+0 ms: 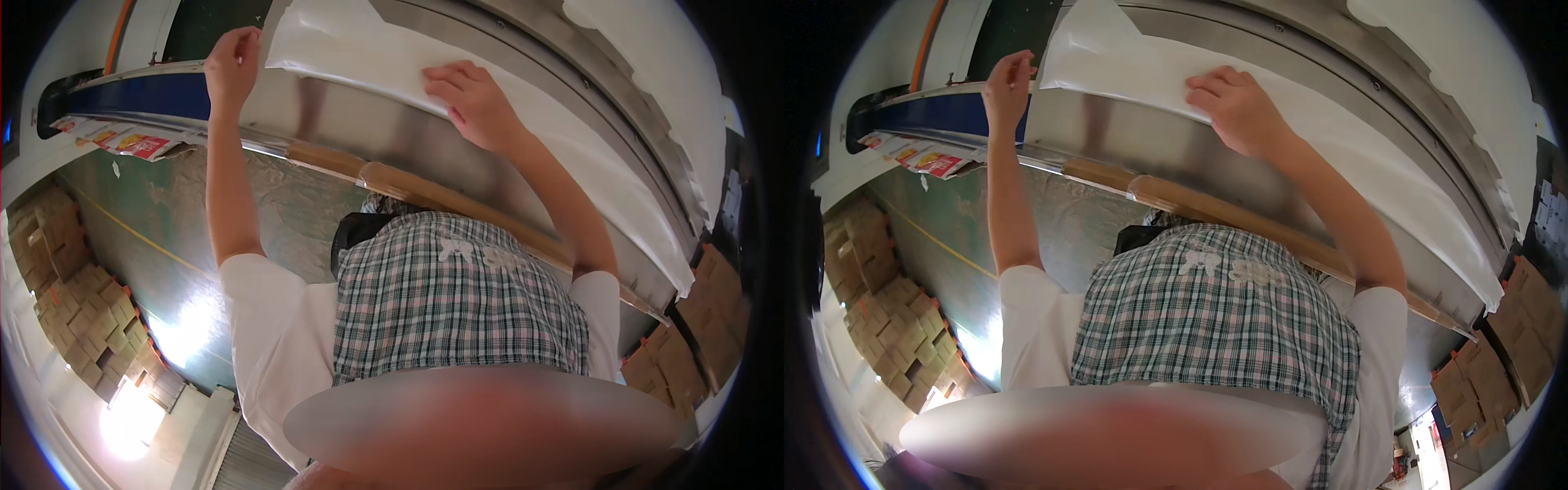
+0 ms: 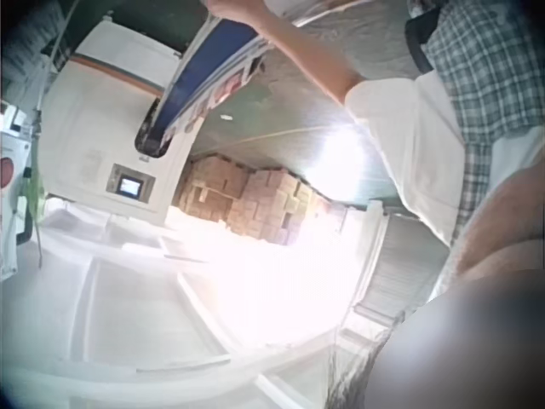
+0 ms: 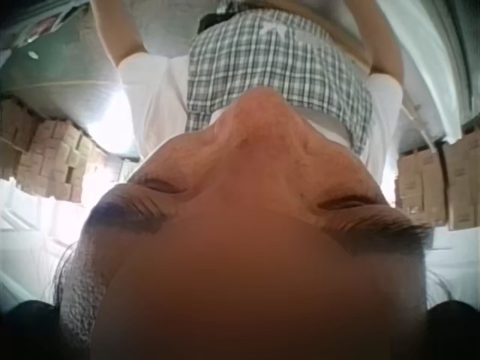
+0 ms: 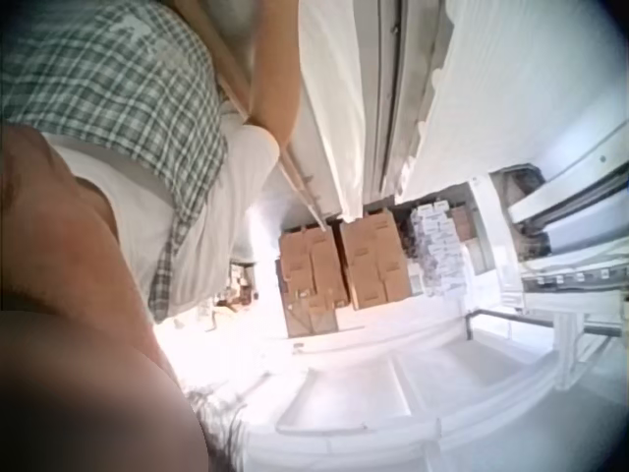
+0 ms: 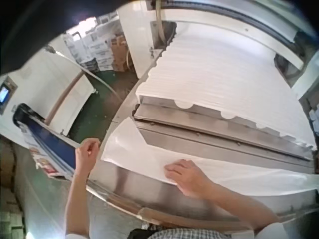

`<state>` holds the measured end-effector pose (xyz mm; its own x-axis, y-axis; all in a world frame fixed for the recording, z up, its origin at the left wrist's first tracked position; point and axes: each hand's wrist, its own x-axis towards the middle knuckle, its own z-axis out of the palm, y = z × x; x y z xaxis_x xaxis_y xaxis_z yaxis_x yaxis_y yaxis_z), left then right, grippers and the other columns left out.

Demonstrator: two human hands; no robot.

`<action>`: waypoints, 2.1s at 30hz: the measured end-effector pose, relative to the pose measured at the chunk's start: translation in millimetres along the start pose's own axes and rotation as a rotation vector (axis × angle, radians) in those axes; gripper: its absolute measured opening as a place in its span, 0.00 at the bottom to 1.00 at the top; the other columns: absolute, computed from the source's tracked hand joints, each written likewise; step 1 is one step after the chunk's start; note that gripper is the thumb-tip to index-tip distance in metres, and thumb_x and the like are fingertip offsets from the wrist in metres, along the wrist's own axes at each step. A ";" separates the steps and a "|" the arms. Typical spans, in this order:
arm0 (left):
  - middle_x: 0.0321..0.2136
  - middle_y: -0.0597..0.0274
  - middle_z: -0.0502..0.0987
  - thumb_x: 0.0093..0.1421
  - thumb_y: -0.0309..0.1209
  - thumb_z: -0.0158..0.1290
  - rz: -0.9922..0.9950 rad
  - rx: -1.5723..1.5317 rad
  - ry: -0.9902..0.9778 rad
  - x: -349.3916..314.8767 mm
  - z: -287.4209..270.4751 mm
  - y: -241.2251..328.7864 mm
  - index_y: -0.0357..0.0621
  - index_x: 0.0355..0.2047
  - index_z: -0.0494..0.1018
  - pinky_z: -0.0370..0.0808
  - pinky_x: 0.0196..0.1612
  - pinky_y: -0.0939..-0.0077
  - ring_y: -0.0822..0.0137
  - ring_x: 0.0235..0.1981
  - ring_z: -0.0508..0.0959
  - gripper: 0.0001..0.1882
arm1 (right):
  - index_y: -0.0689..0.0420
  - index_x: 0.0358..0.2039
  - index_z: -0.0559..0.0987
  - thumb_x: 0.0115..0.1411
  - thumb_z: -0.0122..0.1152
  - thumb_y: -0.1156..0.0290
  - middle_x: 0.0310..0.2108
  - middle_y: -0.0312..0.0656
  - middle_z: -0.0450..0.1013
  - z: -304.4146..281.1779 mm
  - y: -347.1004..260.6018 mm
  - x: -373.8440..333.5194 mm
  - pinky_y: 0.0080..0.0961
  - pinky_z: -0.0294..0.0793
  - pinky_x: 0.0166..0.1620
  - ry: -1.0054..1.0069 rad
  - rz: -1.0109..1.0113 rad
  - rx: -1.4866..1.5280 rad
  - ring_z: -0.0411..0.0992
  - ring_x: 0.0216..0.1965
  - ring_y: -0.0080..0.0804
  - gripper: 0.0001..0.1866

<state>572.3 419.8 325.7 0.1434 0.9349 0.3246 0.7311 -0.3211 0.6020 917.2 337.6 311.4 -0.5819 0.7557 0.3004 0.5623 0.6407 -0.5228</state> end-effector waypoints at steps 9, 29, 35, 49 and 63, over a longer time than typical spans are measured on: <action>0.44 0.49 0.70 0.56 0.42 0.48 -0.210 -0.265 -0.309 34.8 11.8 47.5 0.37 0.52 0.59 0.73 0.24 0.72 0.62 0.22 0.75 0.29 | 0.52 0.49 0.66 0.44 0.53 0.83 0.51 0.34 0.64 15.3 -17.8 32.6 0.32 0.58 0.53 -0.110 -0.167 -0.127 0.58 0.56 0.33 0.28; 0.24 0.58 0.75 0.62 0.48 0.37 -0.528 -0.631 -0.559 41.0 -0.1 27.7 0.36 0.42 0.69 0.71 0.28 0.83 0.72 0.25 0.75 0.25 | 0.52 0.45 0.69 0.49 0.49 0.80 0.50 0.35 0.66 29.0 -20.0 28.7 0.31 0.58 0.53 -0.130 -0.230 -0.083 0.61 0.54 0.33 0.20; 0.25 0.59 0.74 0.61 0.44 0.42 -0.454 -0.676 -0.581 43.3 8.0 4.7 0.34 0.38 0.71 0.72 0.30 0.83 0.72 0.25 0.75 0.22 | 0.52 0.44 0.70 0.48 0.49 0.81 0.49 0.37 0.66 26.1 -12.7 21.8 0.32 0.59 0.53 -0.072 -0.160 -0.042 0.61 0.53 0.33 0.21; 0.26 0.60 0.75 0.56 0.35 0.51 -0.845 -0.483 -0.328 1.4 -9.4 -0.7 0.39 0.41 0.69 0.73 0.30 0.82 0.72 0.24 0.75 0.15 | 0.54 0.42 0.70 0.41 0.55 0.84 0.45 0.38 0.67 -0.3 -10.5 -11.9 0.34 0.62 0.47 0.029 -0.021 -0.021 0.63 0.48 0.38 0.24; 0.21 0.66 0.73 0.50 0.30 0.56 -0.154 0.148 -0.142 -4.5 4.4 -8.2 0.42 0.39 0.71 0.69 0.25 0.83 0.76 0.21 0.71 0.15 | 0.55 0.38 0.72 0.42 0.55 0.83 0.43 0.39 0.68 -3.4 -11.1 -28.8 0.33 0.62 0.46 0.095 0.056 0.004 0.64 0.46 0.38 0.19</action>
<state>568.6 418.9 316.2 0.1074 0.9862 0.1258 0.8398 -0.1577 0.5195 929.7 309.1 311.2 -0.4913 0.7997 0.3450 0.5895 0.5970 -0.5442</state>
